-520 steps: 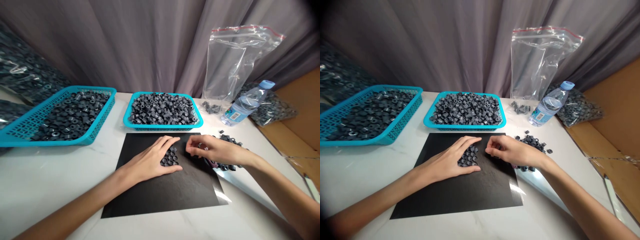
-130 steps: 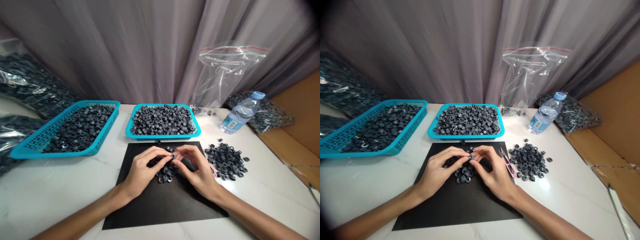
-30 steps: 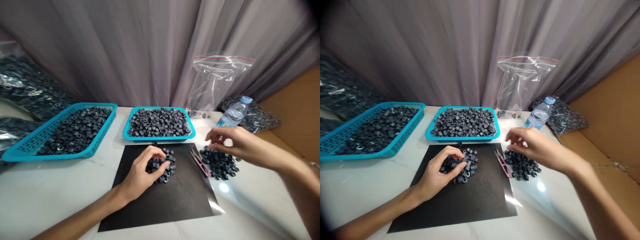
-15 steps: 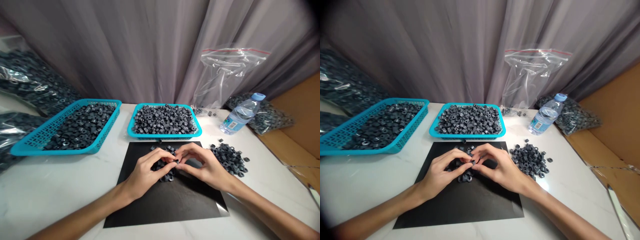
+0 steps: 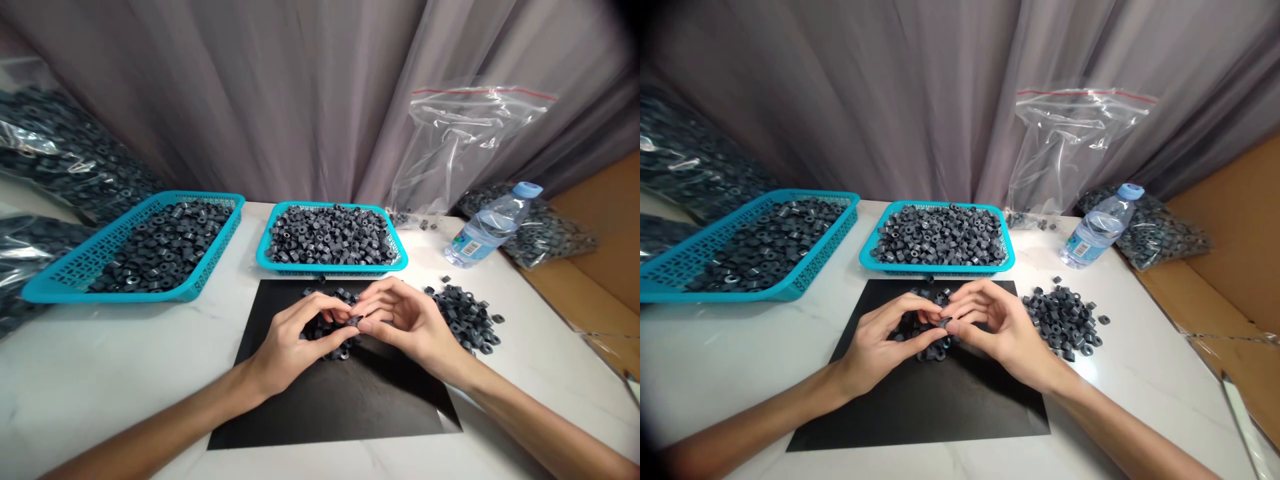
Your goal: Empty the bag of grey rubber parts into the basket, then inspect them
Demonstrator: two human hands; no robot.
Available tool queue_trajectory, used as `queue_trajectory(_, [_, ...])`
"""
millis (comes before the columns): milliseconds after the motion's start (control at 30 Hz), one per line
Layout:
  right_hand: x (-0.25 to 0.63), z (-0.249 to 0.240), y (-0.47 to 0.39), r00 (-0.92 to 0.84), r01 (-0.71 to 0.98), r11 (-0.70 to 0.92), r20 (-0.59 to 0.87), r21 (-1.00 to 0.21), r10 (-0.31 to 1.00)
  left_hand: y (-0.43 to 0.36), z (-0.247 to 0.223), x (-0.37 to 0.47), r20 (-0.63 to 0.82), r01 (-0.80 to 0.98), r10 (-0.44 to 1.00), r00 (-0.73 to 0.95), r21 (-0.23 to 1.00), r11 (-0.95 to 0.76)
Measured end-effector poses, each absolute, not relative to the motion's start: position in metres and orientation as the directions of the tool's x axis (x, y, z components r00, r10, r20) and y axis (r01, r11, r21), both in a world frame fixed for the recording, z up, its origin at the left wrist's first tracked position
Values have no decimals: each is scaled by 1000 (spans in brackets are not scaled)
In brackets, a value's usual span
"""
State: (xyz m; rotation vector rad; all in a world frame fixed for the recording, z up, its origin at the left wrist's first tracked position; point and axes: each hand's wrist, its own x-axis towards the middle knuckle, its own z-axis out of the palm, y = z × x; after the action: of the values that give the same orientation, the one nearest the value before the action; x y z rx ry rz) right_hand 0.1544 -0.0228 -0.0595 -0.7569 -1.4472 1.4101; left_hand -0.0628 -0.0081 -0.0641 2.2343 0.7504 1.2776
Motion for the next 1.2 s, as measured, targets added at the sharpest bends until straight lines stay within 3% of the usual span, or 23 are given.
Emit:
queue_trajectory(533, [153, -61, -23, -302, -222, 68, 135, -973, 944, -7, -63, -59, 568, 257, 739, 363, 702, -665])
queue_trajectory(1200, [153, -61, -26, -290, -215, 110, 171, -970, 942, -5, -59, -60, 595, 249, 695, 403, 660, -709])
